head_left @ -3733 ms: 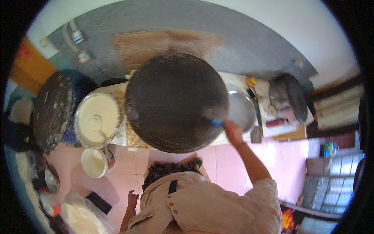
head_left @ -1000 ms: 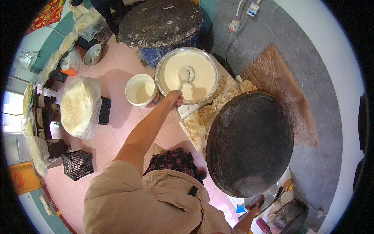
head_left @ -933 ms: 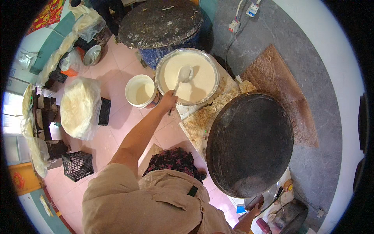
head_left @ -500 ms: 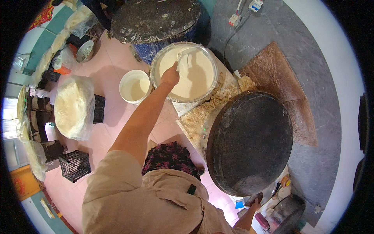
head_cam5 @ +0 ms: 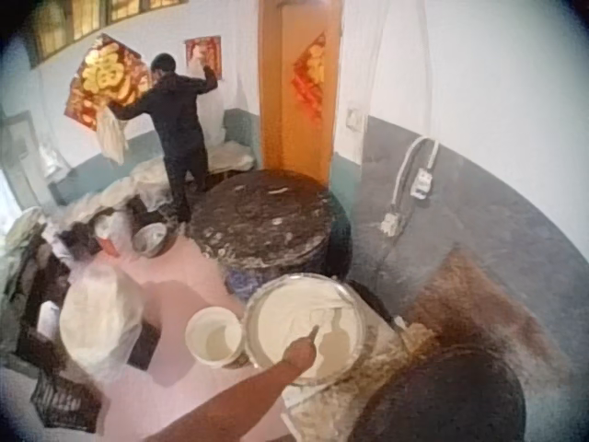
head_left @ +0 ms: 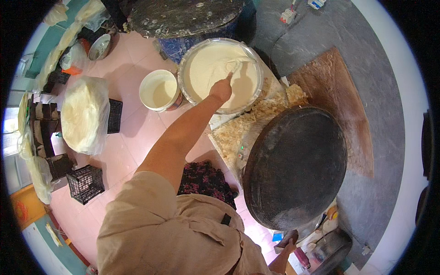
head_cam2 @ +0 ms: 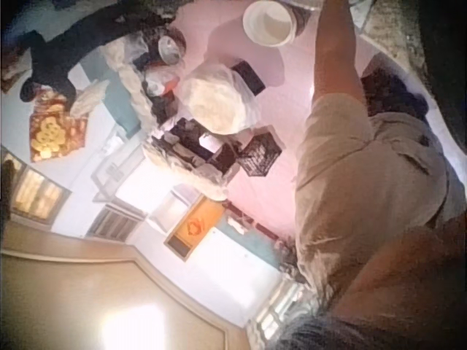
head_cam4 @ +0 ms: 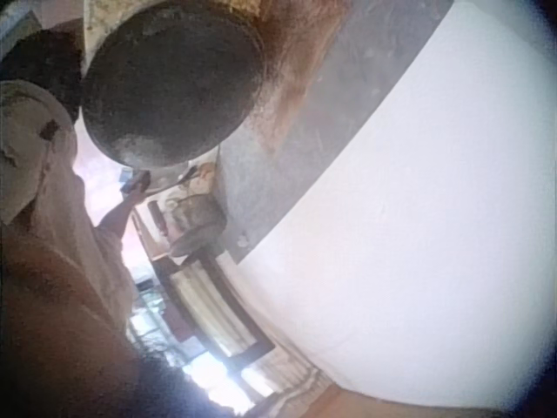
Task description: The person ladles batter onto a large round griddle, spreads it into a thin circle using a wooden tool, then uses a blue plastic scraper to lift and remove the cooked crepe. The process is repeated with a second crepe.
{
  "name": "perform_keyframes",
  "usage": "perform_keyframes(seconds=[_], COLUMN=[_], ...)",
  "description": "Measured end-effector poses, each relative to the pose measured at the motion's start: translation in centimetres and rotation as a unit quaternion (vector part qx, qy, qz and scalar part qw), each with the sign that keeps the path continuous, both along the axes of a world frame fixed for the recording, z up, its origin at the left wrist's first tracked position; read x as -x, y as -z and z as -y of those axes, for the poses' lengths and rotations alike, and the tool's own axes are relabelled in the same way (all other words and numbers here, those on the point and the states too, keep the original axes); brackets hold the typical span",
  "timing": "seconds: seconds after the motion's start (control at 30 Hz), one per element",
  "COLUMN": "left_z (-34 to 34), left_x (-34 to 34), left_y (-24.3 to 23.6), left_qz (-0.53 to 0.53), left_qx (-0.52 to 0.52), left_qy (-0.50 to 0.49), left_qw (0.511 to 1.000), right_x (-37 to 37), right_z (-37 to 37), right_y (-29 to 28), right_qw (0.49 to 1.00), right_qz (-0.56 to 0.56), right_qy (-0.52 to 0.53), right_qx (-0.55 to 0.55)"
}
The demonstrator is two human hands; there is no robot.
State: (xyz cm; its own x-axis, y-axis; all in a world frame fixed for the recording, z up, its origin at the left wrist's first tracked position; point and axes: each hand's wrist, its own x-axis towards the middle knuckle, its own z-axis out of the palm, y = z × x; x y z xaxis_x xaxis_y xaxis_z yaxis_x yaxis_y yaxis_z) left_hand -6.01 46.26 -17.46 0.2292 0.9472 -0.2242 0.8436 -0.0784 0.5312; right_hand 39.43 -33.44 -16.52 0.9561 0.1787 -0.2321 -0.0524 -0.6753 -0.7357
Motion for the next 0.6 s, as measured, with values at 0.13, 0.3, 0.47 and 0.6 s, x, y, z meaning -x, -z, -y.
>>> perform_keyframes(seconds=[0.13, 0.3, 0.47, 0.6], left_z=[1.6, 2.2, 3.3, 1.4], left_x=[1.1, 3.2, 5.1, 8.2], left_y=[-1.9, -2.6, -3.2, -6.8], left_qz=[-0.043, -0.105, -0.157, -0.276], left_qx=[-0.033, -0.053, -0.065, -0.050], left_qy=[0.075, 0.171, 0.250, 0.320], left_qw=[0.996, 0.978, 0.953, 0.905], right_x=[0.1, 1.4, 1.3, 3.2], right_z=[-0.7, -3.6, -5.0, -6.9], right_y=[0.6, 0.6, -1.4, -1.8], right_qw=[0.993, 0.992, 0.966, 0.980], right_qz=[0.008, 0.042, 0.081, 0.054], right_qy=[0.008, -0.037, -0.095, -0.067], right_qx=[0.119, 0.112, 0.225, 0.177])
